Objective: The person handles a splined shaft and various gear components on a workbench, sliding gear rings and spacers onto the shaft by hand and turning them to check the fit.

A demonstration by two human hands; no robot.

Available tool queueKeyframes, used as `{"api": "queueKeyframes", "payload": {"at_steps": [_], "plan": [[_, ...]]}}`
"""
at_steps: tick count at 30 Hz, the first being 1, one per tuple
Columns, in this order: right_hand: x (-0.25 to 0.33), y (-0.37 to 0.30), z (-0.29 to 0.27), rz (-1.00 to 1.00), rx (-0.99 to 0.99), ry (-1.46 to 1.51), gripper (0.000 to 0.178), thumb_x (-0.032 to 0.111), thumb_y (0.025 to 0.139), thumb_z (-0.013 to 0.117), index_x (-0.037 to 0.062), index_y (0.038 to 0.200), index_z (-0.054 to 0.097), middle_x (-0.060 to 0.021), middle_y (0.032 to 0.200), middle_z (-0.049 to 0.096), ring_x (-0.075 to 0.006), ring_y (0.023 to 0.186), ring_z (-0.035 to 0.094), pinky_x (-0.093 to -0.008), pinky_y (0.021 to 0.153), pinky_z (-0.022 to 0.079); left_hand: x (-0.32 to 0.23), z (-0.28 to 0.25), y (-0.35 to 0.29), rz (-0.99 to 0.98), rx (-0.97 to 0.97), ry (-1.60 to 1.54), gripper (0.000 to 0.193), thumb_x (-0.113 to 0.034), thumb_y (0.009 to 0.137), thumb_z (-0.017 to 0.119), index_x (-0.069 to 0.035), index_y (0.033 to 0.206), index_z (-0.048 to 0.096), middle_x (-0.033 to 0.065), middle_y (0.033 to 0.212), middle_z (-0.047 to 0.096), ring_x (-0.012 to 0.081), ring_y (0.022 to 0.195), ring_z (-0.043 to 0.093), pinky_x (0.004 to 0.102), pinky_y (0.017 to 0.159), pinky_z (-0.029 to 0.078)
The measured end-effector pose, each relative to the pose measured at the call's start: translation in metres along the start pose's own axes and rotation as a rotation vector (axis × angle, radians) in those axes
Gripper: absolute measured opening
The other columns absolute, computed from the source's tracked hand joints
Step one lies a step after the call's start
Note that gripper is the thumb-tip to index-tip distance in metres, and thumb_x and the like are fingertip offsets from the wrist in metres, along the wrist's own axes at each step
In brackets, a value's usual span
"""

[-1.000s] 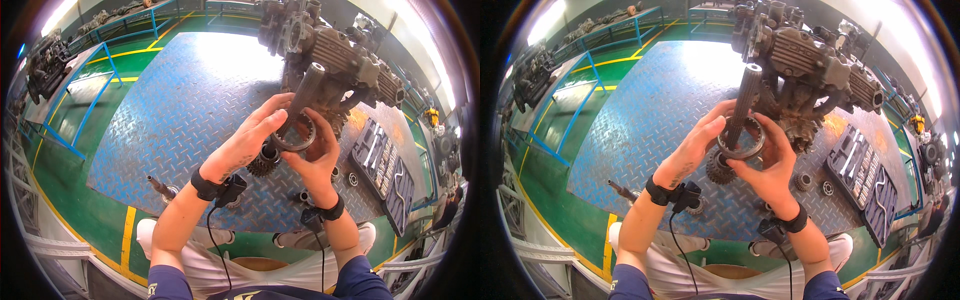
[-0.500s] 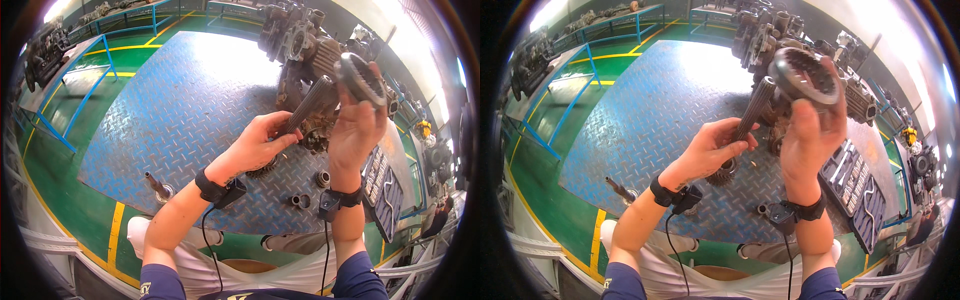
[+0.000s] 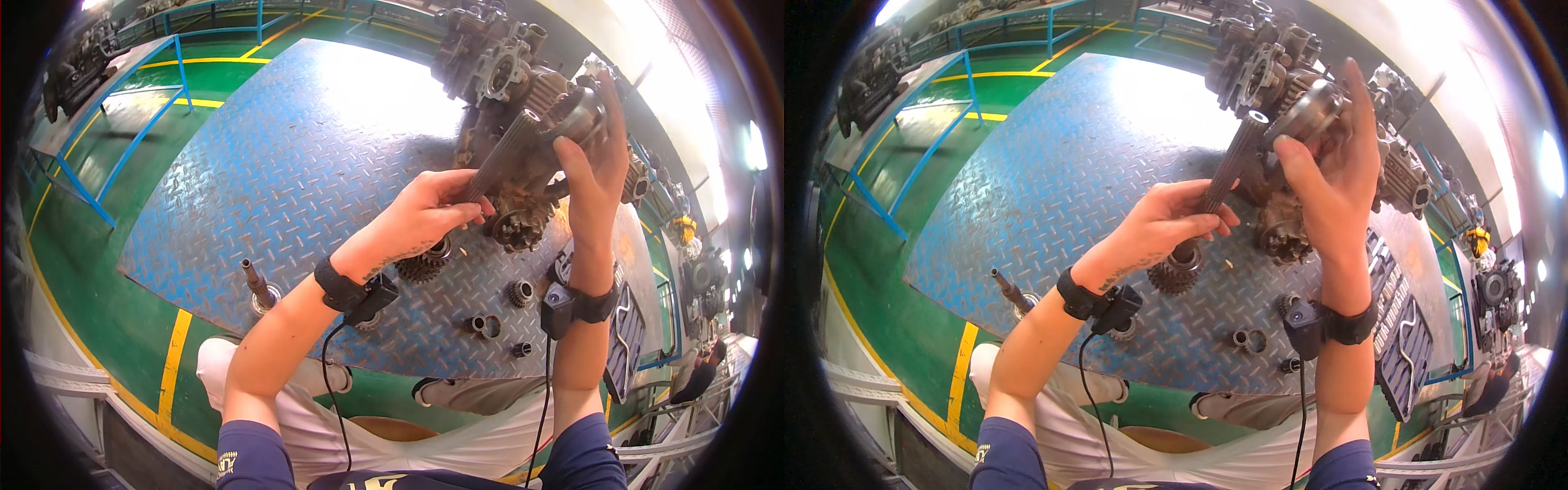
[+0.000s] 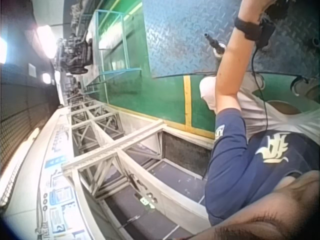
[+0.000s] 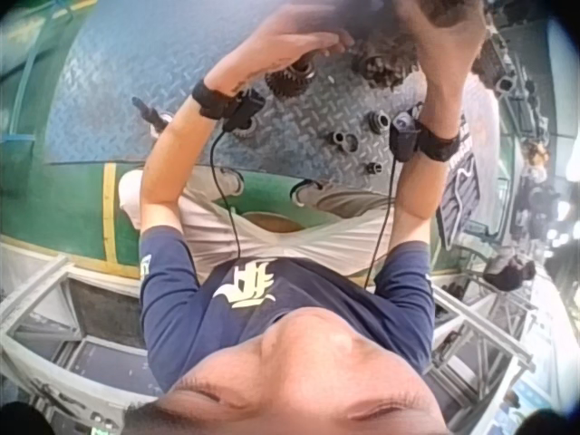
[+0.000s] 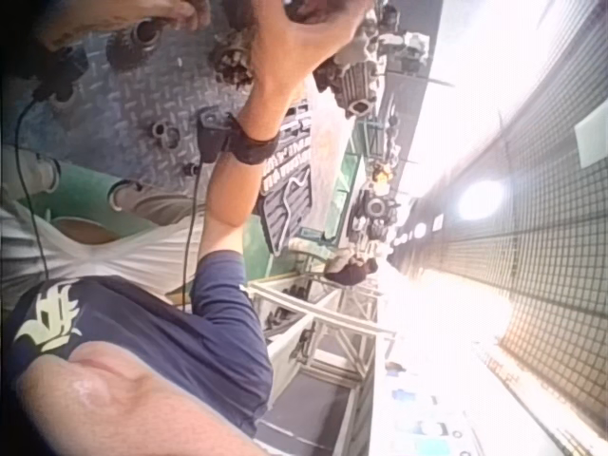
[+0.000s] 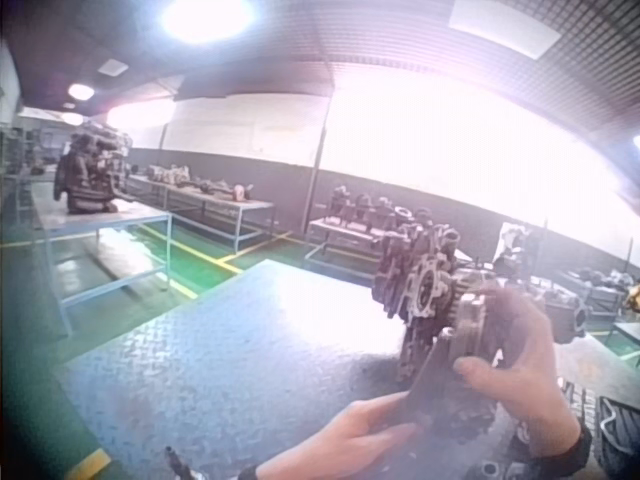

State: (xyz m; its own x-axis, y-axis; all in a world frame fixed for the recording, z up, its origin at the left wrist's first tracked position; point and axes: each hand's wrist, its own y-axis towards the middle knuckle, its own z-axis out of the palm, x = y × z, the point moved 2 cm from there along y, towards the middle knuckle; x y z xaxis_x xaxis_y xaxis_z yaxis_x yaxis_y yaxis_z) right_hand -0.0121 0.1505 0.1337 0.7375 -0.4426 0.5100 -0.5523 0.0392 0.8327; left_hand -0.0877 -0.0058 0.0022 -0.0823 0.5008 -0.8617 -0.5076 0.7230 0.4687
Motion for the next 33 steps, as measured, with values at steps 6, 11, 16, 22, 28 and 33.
{"api": "queueKeyframes", "payload": {"at_steps": [6, 11, 16, 22, 28, 33], "plan": [[-0.003, -0.002, 0.002, 0.181, 0.168, -0.153, 0.065, 0.007, 0.077, 0.076, -0.0071, 0.136, 0.054, -0.01, 0.115, 0.065, -0.0118, 0.099, 0.059, -0.0254, 0.085, 0.048, 0.001, -0.001, 0.0, -0.007, 0.013, 0.124, 0.055, 0.001, 0.094, 0.06, 0.0, 0.148, 0.047, 0.0116, 0.123, 0.067, 0.0158, 0.11, 0.064, 0.0293, 0.091, 0.052], [-0.004, -0.015, 0.01, 0.373, 0.288, -0.042, 0.053, 0.009, 0.08, 0.074, -0.0092, 0.127, 0.06, -0.0078, 0.112, 0.067, -0.0116, 0.098, 0.063, -0.0285, 0.09, 0.051, 0.002, -0.005, 0.0, 0.057, -0.073, 0.028, 0.058, -0.013, 0.096, 0.051, -0.002, 0.152, 0.04, 0.0139, 0.138, 0.058, 0.0195, 0.123, 0.058, 0.0356, 0.1, 0.049], [-0.022, -0.043, 0.026, 0.46, 0.373, -0.086, 0.058, 0.015, 0.074, 0.08, -0.0056, 0.126, 0.063, -0.0074, 0.109, 0.068, -0.0121, 0.1, 0.063, -0.0296, 0.093, 0.05, -0.01, 0.007, -0.003, -0.008, -0.147, -0.239, 0.058, -0.039, 0.1, 0.038, -0.007, 0.148, 0.047, 0.0111, 0.139, 0.057, 0.0214, 0.128, 0.055, 0.0425, 0.11, 0.041], [-0.033, -0.067, 0.034, 0.426, 0.404, -0.2, 0.058, 0.017, 0.069, 0.082, -0.0027, 0.12, 0.065, -0.0073, 0.103, 0.07, -0.0148, 0.094, 0.065, -0.0309, 0.087, 0.052, -0.011, -0.003, -0.003, 0.17, -0.191, 0.119, 0.053, -0.033, 0.101, 0.051, 0.0, 0.142, 0.052, 0.0113, 0.135, 0.058, 0.0216, 0.124, 0.056, 0.0369, 0.109, 0.041], [-0.038, -0.093, 0.047, 0.406, 0.54, -0.406, 0.05, 0.016, 0.066, 0.085, -0.0019, 0.109, 0.066, -0.0092, 0.089, 0.068, -0.0208, 0.082, 0.065, -0.0349, 0.076, 0.052, -0.037, 0.009, -0.007, 0.21, -0.293, 0.615, 0.028, -0.012, 0.092, 0.068, 0.007, 0.113, 0.065, 0.0205, 0.089, 0.069, 0.0268, 0.083, 0.068, 0.038, 0.078, 0.054], [-0.04, -0.103, 0.052, 0.411, 0.644, -0.393, 0.059, 0.015, 0.068, 0.085, -0.0038, 0.119, 0.062, -0.0183, 0.112, 0.065, -0.0337, 0.107, 0.063, -0.0402, 0.094, 0.049, -0.047, 0.011, -0.012, 0.193, -0.235, 0.578, 0.026, -0.01, 0.089, 0.071, 0.007, 0.107, 0.067, 0.0209, 0.086, 0.071, 0.0275, 0.08, 0.068, 0.0371, 0.077, 0.054]]}}
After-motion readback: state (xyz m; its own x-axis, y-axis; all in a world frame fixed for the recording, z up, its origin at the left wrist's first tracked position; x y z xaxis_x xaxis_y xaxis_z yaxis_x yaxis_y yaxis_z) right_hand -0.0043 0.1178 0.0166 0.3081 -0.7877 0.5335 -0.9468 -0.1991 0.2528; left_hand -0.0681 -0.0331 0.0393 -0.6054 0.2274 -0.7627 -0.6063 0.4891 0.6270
